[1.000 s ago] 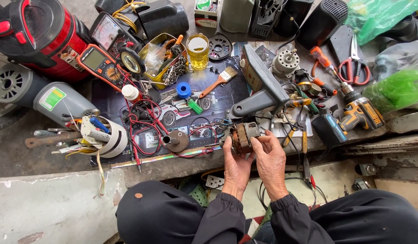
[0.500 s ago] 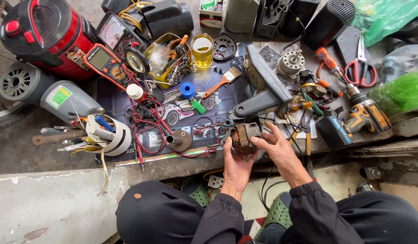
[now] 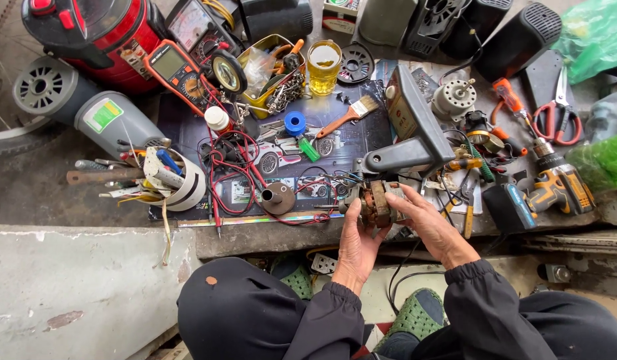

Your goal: A person is reassembling an electric motor by aligning the rotor into the stator on a cluttered workbench.

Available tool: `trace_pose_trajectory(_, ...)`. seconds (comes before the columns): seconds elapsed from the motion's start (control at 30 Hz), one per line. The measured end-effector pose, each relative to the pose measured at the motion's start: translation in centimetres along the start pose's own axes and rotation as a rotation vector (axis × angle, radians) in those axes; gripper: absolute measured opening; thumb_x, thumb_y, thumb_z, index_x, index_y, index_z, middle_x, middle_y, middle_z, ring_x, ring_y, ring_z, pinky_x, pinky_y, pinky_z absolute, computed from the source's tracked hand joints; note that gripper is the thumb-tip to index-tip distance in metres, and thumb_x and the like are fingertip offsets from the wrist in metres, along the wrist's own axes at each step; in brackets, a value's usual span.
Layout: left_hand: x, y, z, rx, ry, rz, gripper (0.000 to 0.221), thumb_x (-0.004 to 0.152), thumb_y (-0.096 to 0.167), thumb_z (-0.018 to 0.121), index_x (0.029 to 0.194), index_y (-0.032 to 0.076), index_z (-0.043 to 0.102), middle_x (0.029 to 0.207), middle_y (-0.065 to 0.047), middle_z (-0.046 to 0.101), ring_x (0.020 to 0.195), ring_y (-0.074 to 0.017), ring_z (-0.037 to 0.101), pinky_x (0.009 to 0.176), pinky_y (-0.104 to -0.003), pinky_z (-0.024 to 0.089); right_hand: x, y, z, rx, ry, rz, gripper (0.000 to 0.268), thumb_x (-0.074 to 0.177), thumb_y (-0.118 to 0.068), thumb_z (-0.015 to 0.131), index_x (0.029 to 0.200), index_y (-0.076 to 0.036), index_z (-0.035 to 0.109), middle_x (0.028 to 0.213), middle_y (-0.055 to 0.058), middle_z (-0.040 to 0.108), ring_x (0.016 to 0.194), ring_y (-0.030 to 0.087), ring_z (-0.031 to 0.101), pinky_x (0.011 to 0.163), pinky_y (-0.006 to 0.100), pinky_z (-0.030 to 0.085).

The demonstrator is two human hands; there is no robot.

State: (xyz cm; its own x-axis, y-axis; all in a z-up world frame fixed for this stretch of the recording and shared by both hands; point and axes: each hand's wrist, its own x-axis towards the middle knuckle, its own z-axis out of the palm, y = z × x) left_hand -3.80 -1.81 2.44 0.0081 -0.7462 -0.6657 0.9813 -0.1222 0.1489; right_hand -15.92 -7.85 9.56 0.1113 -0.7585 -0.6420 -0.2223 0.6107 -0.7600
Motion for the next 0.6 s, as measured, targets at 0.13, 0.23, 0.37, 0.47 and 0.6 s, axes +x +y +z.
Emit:
trace_pose_trajectory(0.13,-0.7,0.5,0.7,0.020,-0.005,0.015,0.047,0.095,0.040,0.088,0.133,0.018,0.071,0.121,-0.004,0.068,0.112,-0.0229,0.067,0.111,-0.053,0.062,-1.3,-1.6,1.4,-0.013,0.045,-0.001,0.095,0.087,-0.052,0.084,0.171,-0.023,0.048,0.174,0.037,0.026,0.168,0.048,0.021,0.134,0.064,0.023)
trace_pose_trajectory(0.23,-1.1,0.9,1.0,0.087,-0.011,0.040,0.055,0.093,0.040,0.090,0.140,0.024,0.066,0.125,-0.001,0.064,0.115,-0.0213,0.065,0.113,-0.052,0.061,1.0,0.3,0.4,0.074,0.029,-0.012,0.100,0.083,-0.045,0.086,0.171,-0.015,0.047,0.175,0.032,0.029,0.163,0.044,0.029,0.130,0.064,0.024)
trace_pose_trajectory(0.37,-1.7,1.3,1.6,0.150,-0.056,0.074,0.078,0.094,0.038,0.089,0.161,0.027,0.051,0.136,-0.004,0.062,0.117,-0.0206,0.062,0.116,-0.049,0.055,1.9,0.7,-0.3,0.211,-0.066,-0.020,0.044,0.098,-0.028,0.077,0.137,-0.008,0.078,0.125,0.009,0.074,0.117,0.024,0.066,0.105,0.043,0.047)
trace_pose_trajectory(0.47,-2.2,1.7,2.0,0.163,-0.087,0.085,0.089,0.095,0.040,0.089,0.168,0.025,0.042,0.141,-0.005,0.058,0.118,-0.0208,0.059,0.117,-0.048,0.052,1.8,0.4,-0.2,0.249,-0.083,-0.018,0.048,0.098,-0.027,0.076,0.141,-0.008,0.075,0.127,0.011,0.074,0.118,0.026,0.066,0.106,0.045,0.048)
trace_pose_trajectory(0.6,-1.6,1.4,1.4,0.219,-0.117,0.103,0.090,0.096,0.046,0.087,0.170,0.027,0.038,0.148,-0.007,0.057,0.128,-0.0225,0.057,0.123,-0.050,0.045,2.4,0.9,-0.3,0.216,-0.089,-0.038,0.058,0.092,-0.026,0.080,0.144,-0.001,0.071,0.133,0.020,0.070,0.128,0.032,0.060,0.118,0.054,0.043)
